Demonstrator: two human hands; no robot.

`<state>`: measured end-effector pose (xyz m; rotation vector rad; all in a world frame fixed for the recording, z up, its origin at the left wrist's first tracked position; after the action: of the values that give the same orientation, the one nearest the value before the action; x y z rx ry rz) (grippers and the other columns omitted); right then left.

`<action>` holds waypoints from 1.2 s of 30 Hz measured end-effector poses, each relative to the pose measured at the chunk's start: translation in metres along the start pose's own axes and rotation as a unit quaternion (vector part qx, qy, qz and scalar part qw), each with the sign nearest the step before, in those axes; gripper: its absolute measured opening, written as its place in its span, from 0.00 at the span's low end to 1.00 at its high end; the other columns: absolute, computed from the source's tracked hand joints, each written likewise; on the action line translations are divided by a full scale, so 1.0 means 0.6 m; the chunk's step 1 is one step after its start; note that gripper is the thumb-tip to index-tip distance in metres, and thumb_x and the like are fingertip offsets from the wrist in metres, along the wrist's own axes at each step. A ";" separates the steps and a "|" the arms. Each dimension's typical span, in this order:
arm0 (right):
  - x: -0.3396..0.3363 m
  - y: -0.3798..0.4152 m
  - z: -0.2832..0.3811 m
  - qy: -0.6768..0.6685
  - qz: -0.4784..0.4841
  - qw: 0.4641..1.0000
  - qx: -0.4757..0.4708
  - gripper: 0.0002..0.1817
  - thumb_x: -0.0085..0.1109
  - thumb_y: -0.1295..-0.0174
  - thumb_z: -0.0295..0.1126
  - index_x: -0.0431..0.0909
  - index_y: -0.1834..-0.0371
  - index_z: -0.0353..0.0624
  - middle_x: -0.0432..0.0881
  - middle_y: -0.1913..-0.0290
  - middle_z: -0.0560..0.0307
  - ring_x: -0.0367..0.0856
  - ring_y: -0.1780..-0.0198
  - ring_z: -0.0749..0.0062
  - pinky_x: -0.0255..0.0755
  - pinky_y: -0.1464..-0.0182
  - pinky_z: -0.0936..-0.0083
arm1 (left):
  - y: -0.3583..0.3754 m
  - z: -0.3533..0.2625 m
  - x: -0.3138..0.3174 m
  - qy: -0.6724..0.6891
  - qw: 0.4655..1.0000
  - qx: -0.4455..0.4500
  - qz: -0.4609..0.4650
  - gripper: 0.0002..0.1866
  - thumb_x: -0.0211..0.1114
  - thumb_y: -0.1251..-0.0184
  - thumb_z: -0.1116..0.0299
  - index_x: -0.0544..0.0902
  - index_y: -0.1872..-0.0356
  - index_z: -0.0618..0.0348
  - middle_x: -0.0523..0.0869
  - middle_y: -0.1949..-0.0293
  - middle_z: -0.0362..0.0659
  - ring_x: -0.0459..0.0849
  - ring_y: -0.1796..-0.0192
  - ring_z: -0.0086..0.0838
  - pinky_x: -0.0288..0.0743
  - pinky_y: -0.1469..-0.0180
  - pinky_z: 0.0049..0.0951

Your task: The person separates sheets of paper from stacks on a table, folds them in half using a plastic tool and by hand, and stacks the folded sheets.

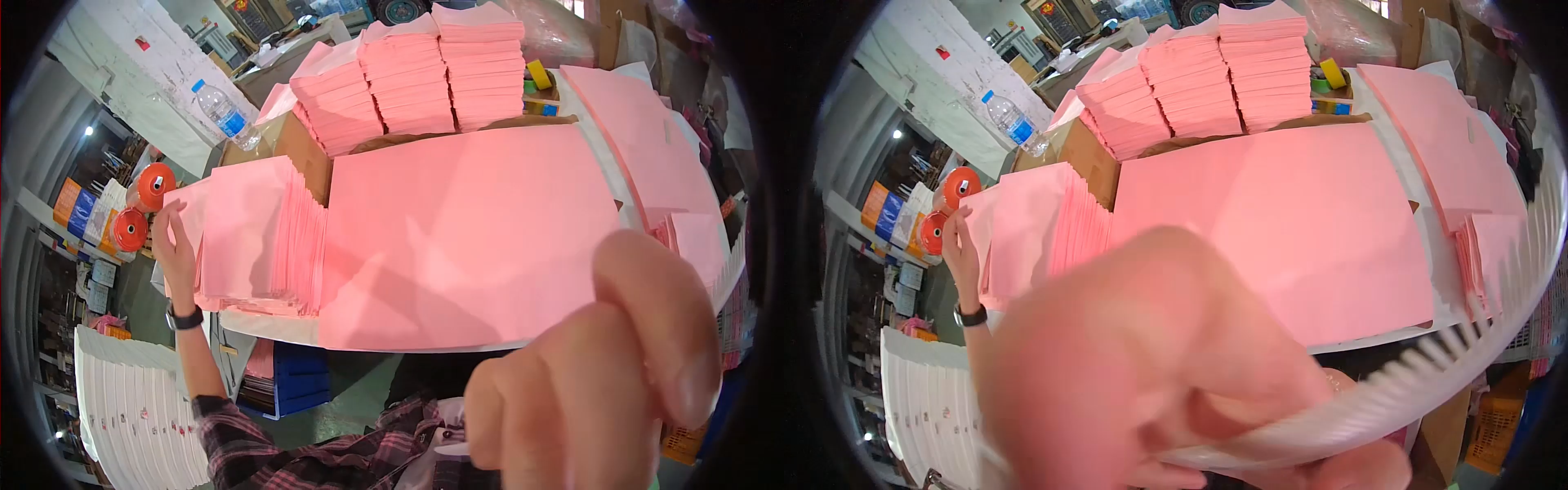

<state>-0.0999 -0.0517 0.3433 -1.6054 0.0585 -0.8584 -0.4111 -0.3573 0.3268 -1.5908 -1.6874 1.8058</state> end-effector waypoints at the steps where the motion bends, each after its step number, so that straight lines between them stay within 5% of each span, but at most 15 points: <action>1: 0.007 -0.002 0.009 -0.004 0.002 1.000 -0.001 0.13 0.43 0.26 0.38 0.59 0.46 0.45 0.71 0.66 0.61 0.63 0.85 0.73 0.56 0.84 0.78 | 0.017 -0.026 0.000 0.000 1.000 0.000 0.002 0.12 0.51 0.24 0.69 0.81 0.58 0.67 0.85 0.55 0.48 0.82 0.49 0.37 0.71 0.42 0.33; 5: 0.023 0.019 0.046 -0.002 0.002 1.000 -0.004 0.12 0.43 0.26 0.38 0.60 0.47 0.46 0.71 0.66 0.61 0.63 0.85 0.74 0.55 0.84 0.78 | 0.081 -0.138 0.024 0.006 0.999 0.045 -0.024 0.09 0.51 0.26 0.75 0.81 0.58 0.66 0.84 0.53 0.49 0.81 0.48 0.39 0.71 0.42 0.35; 12: 0.069 0.062 0.123 0.072 -0.036 0.997 -0.012 0.10 0.43 0.26 0.38 0.61 0.49 0.47 0.72 0.66 0.62 0.62 0.85 0.75 0.54 0.84 0.78 | 0.189 -0.344 0.152 0.131 0.978 0.127 0.104 0.08 0.55 0.37 0.79 0.81 0.61 0.65 0.83 0.55 0.50 0.78 0.46 0.45 0.68 0.39 0.44; 14: 0.056 0.126 0.177 0.267 -0.332 0.892 -0.153 0.15 0.43 0.28 0.42 0.65 0.49 0.43 0.72 0.63 0.64 0.61 0.84 0.79 0.47 0.85 0.82 | 0.232 -0.419 0.204 0.182 0.950 0.127 0.220 0.10 0.58 0.41 0.77 0.80 0.59 0.64 0.81 0.53 0.51 0.77 0.44 0.47 0.65 0.37 0.46; 16: 0.021 0.216 0.271 0.371 -0.424 0.803 -0.192 0.23 0.46 0.30 0.44 0.64 0.43 0.35 0.75 0.60 0.51 0.69 0.79 0.74 0.61 0.84 0.82 | 0.288 -0.498 0.255 0.258 0.906 0.165 0.292 0.12 0.60 0.41 0.74 0.80 0.56 0.64 0.80 0.51 0.52 0.76 0.43 0.48 0.65 0.36 0.47; 19: -0.010 0.374 0.378 0.564 -0.618 0.542 -0.074 0.17 0.53 0.33 0.37 0.70 0.49 0.35 0.76 0.63 0.57 0.65 0.79 0.83 0.55 0.83 0.86 | 0.376 -0.605 0.305 0.342 0.851 0.170 0.360 0.15 0.61 0.40 0.71 0.78 0.52 0.64 0.79 0.47 0.52 0.75 0.41 0.50 0.64 0.34 0.47; 20: -0.015 0.428 0.403 0.619 -0.658 0.428 -0.022 0.15 0.55 0.33 0.34 0.72 0.50 0.35 0.77 0.64 0.58 0.65 0.79 0.85 0.56 0.82 0.87 | 0.408 -0.635 0.323 0.351 0.828 0.189 0.394 0.19 0.62 0.40 0.71 0.76 0.47 0.63 0.76 0.42 0.53 0.72 0.37 0.50 0.62 0.32 0.47; 23: -0.023 0.545 0.434 0.694 -0.632 0.345 -0.015 0.12 0.55 0.31 0.34 0.75 0.51 0.38 0.79 0.68 0.61 0.67 0.78 0.88 0.55 0.82 0.89 | 0.468 -0.700 0.369 0.348 0.806 0.215 0.427 0.27 0.63 0.40 0.68 0.71 0.39 0.63 0.70 0.35 0.54 0.65 0.31 0.50 0.59 0.29 0.46; 25: -0.014 0.585 0.437 0.730 -0.628 0.269 -0.013 0.09 0.54 0.31 0.31 0.76 0.56 0.35 0.82 0.62 0.56 0.67 0.78 0.87 0.62 0.75 0.87 | 0.491 -0.730 0.398 0.296 0.823 0.225 0.429 0.34 0.65 0.39 0.63 0.65 0.33 0.65 0.64 0.30 0.54 0.59 0.26 0.48 0.54 0.27 0.45; 30: -0.017 0.632 0.435 0.711 -0.657 0.246 -0.048 0.09 0.53 0.30 0.31 0.77 0.56 0.36 0.81 0.62 0.57 0.68 0.78 0.86 0.63 0.75 0.86 | 0.525 -0.760 0.443 0.230 0.839 0.247 0.427 0.42 0.65 0.39 0.57 0.57 0.28 0.66 0.57 0.26 0.54 0.53 0.23 0.46 0.49 0.24 0.44; 36: -0.037 0.642 0.426 0.662 -0.694 0.283 -0.033 0.08 0.51 0.29 0.30 0.77 0.57 0.36 0.80 0.62 0.59 0.69 0.78 0.86 0.64 0.75 0.86 | 0.535 -0.757 0.470 0.159 0.850 0.266 0.425 0.45 0.66 0.41 0.52 0.57 0.28 0.66 0.58 0.26 0.53 0.53 0.23 0.46 0.48 0.24 0.45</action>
<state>0.1865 0.0775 0.0036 0.0394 -0.1970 -3.3853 -0.0146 0.0135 0.0204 -2.3331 -0.2359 1.9051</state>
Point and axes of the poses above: each hand's wrist, its own y-axis away from the middle knuckle, its own x-axis out of the palm, z = x × y, the point moved 6 cm from there along -y, towards the middle knuckle
